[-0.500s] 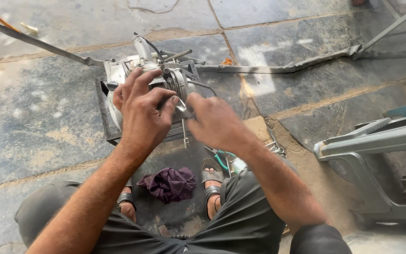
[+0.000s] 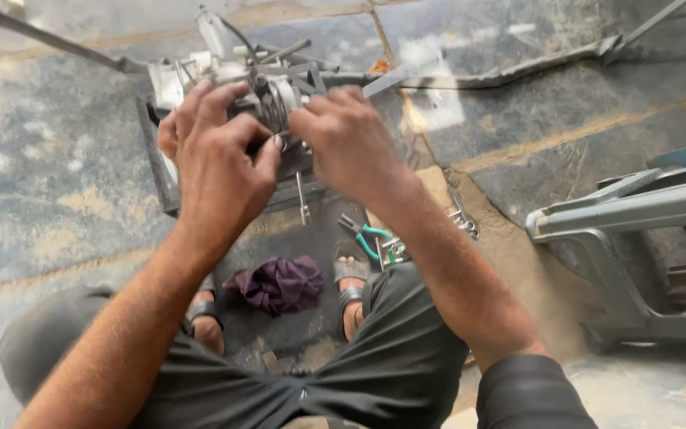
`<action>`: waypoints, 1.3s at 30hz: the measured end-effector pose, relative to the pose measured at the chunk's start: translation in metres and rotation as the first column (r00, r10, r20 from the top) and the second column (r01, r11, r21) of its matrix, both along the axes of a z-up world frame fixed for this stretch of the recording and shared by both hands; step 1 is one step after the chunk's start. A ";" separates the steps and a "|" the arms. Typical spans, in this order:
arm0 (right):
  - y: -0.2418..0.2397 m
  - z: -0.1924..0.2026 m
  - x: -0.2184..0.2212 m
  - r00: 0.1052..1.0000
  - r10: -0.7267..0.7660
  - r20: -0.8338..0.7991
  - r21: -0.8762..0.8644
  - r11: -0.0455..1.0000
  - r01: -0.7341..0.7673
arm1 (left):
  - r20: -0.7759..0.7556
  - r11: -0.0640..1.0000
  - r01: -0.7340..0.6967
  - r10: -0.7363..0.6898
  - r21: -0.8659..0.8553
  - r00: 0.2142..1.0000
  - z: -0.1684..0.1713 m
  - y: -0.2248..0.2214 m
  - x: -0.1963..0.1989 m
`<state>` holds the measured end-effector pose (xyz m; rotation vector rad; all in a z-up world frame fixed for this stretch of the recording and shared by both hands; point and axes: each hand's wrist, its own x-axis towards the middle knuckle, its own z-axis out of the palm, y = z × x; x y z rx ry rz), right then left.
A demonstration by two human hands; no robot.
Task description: Disassembling and inspecting components of a motorcycle engine cylinder head.
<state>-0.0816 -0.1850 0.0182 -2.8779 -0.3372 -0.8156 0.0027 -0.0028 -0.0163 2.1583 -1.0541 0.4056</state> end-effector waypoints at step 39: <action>0.013 0.000 -0.010 0.970 -0.150 -0.189 0.108 0.979 0.172 | 0.126 1.000 0.016 -0.018 0.014 0.992 0.005 0.002 -0.002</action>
